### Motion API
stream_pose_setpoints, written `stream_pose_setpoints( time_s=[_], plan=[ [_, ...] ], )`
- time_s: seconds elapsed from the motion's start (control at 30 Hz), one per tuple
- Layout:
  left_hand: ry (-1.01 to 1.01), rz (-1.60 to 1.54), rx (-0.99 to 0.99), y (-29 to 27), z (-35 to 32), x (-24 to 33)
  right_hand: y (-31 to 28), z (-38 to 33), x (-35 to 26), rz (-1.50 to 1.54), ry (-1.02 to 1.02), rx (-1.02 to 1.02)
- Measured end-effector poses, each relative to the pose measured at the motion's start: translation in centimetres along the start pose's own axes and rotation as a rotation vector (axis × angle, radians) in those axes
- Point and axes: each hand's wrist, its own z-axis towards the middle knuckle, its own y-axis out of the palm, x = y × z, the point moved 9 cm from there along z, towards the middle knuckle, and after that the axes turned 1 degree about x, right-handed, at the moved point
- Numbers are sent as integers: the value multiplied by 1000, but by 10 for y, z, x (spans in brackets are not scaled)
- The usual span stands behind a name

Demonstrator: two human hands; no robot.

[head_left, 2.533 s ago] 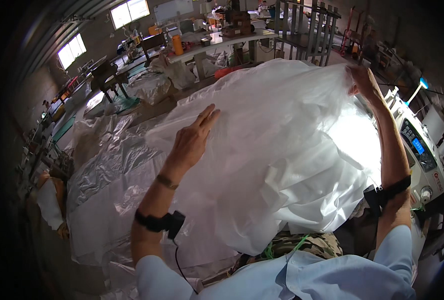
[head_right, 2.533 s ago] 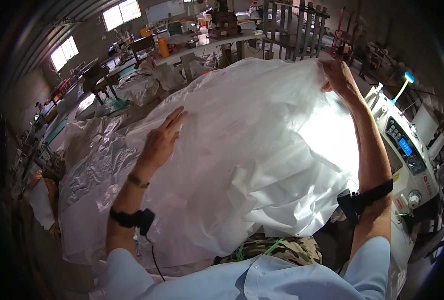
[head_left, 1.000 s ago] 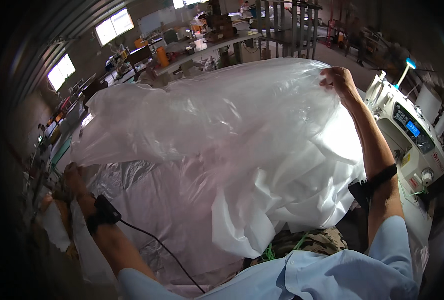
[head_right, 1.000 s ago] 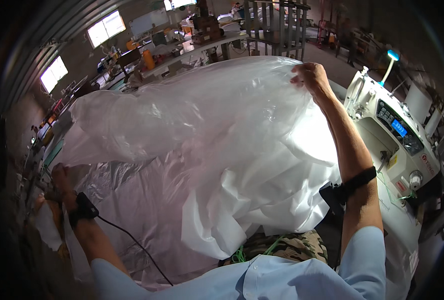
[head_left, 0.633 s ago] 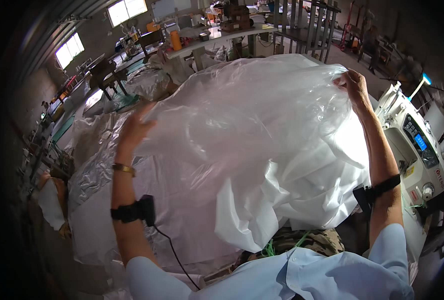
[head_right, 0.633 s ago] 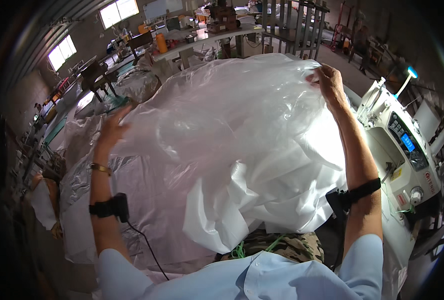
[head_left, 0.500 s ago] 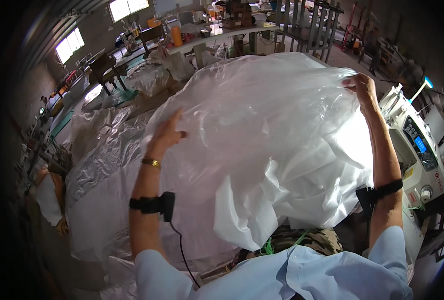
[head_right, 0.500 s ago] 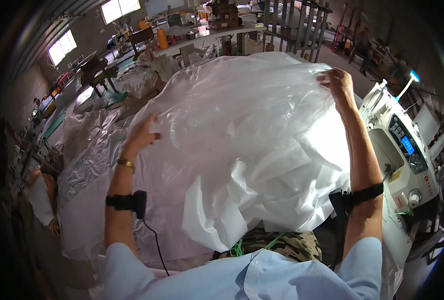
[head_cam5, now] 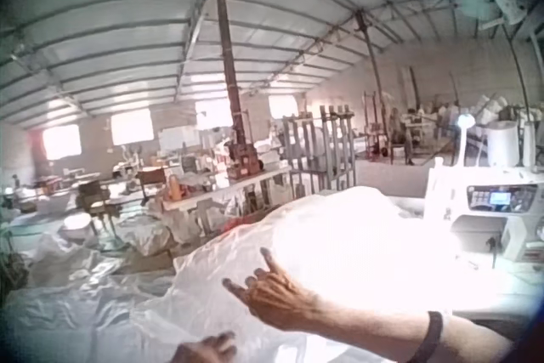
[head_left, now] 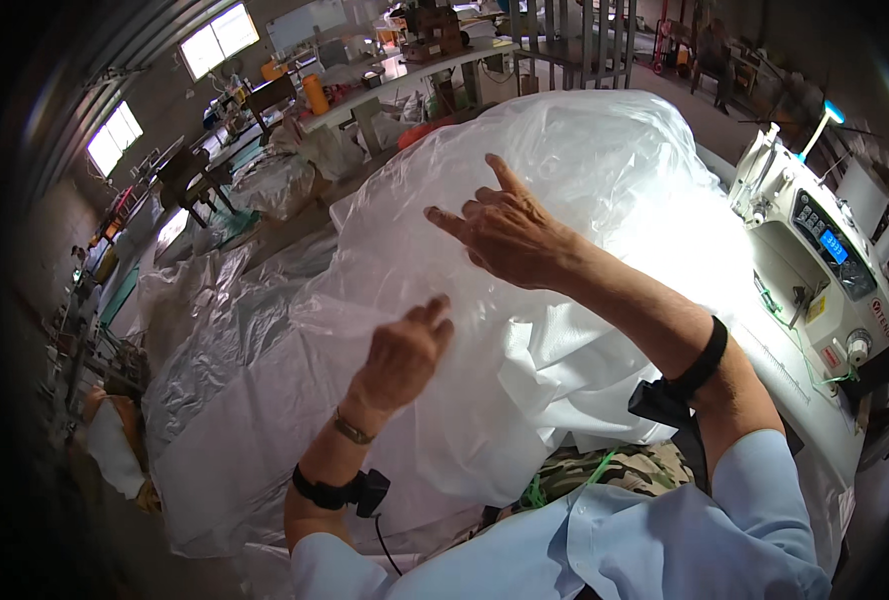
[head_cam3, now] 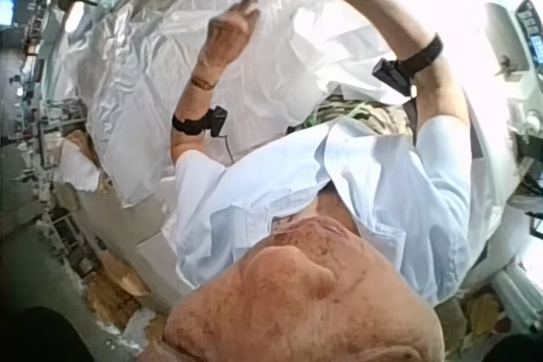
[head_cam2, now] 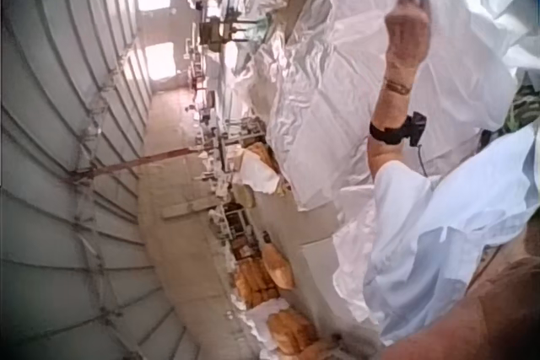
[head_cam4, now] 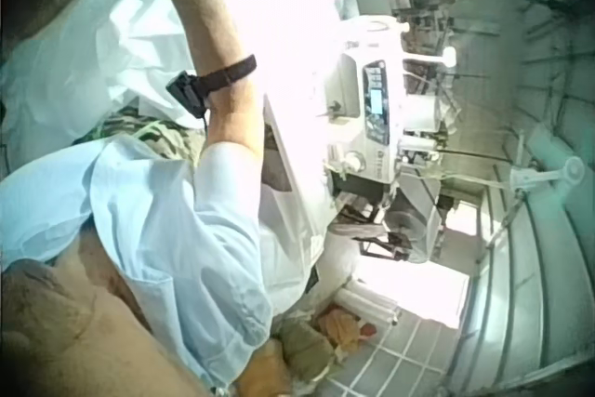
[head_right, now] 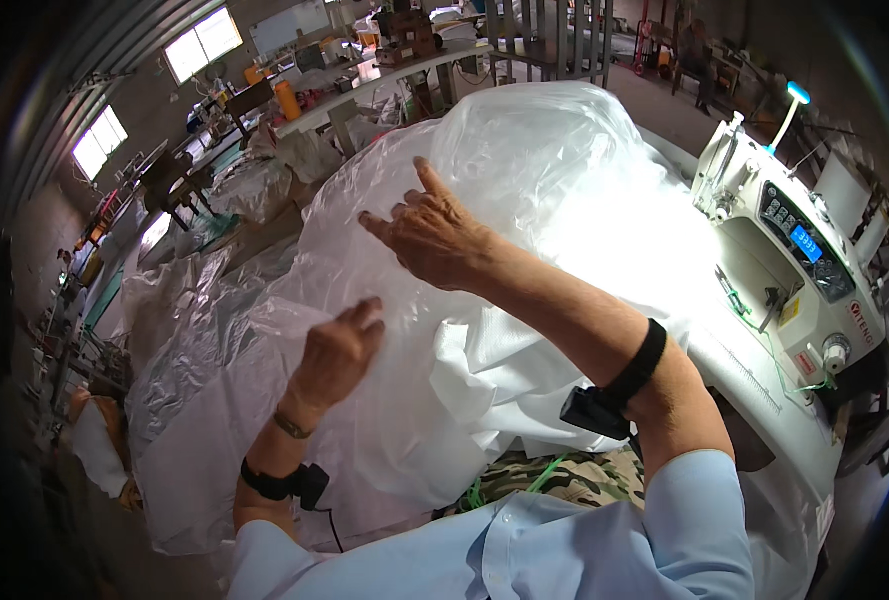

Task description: Sewing pieces of white plastic sheeting together using an industrial sewing machine.

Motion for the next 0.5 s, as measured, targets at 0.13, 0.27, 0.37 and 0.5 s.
stream_pose_setpoints(
  time_s=[0.13,0.27,0.37,0.5],
  plan=[
    [59,-247,-201,5,-25,25,37,-19,19,-4,74,181],
    [-611,-1096,-38,-5,-55,-37,73,-28,30,-13,122,-490],
    [-667,-705,294,-10,-39,-73,61,-30,28,107,107,-270],
    [-741,-702,254,39,-32,-90,23,-27,14,247,29,-5]
  ],
)
